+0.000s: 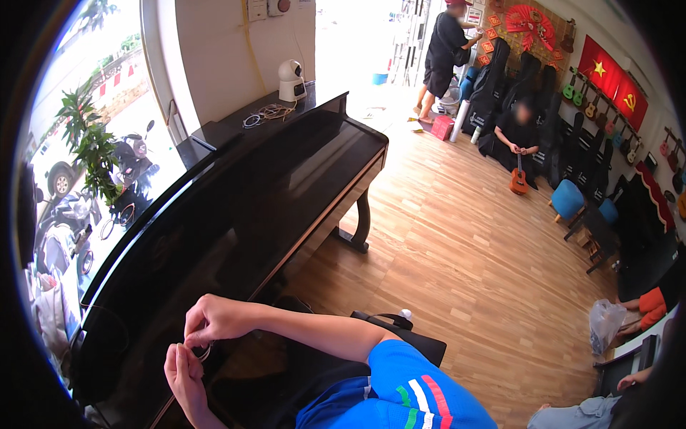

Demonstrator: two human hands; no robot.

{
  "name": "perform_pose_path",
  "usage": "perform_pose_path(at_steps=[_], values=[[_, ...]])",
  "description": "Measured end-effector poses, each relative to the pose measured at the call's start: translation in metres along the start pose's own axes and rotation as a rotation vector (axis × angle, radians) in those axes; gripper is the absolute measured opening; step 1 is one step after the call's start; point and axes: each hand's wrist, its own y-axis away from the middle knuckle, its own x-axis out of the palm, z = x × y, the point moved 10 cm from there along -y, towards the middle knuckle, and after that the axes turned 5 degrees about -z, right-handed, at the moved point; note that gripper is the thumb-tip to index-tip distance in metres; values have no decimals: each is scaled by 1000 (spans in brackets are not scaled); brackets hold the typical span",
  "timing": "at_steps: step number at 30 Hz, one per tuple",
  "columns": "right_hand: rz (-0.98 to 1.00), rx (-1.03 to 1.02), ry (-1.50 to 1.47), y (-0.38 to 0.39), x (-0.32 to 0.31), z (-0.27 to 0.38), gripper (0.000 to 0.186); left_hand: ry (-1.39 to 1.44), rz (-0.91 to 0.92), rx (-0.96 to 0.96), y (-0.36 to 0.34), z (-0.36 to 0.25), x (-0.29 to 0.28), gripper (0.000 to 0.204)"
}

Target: The person repeatedly picks up thin copper wire from a piano, bends it into circular loops, and places the finished loops back on the piano surface. The process is repeated multiple times with new wire pieces.

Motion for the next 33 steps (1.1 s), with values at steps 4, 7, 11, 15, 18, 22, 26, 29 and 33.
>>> perform_pose_path(at_steps=[4,7,11,15,18,22,26,29,33], values=[[-44,324,-55,-2,-7,-16,22,33,-18,-19,-18,2,-13,29],[27,353,-98,-9,-8,-29,22,98,26,-101,-39,12,-13,29],[17,342,-138,-21,-16,-45,21,166,13,-148,-58,22,-10,28],[-28,374,-178,-26,-28,-67,21,142,0,-105,-74,32,-10,25],[35,418,-451,-23,-23,-69,23,107,-38,-51,-76,29,-13,23],[79,410,-584,-18,-22,-68,28,97,-54,-37,-77,27,-12,21],[-14,350,-506,-22,-30,-73,33,61,-149,-31,-78,28,-20,28],[-147,297,-368,-20,-45,-79,35,-12,-154,11,-77,36,-23,26],[-356,263,-396,-14,-58,-81,29,-54,-149,79,-71,27,-17,25]])
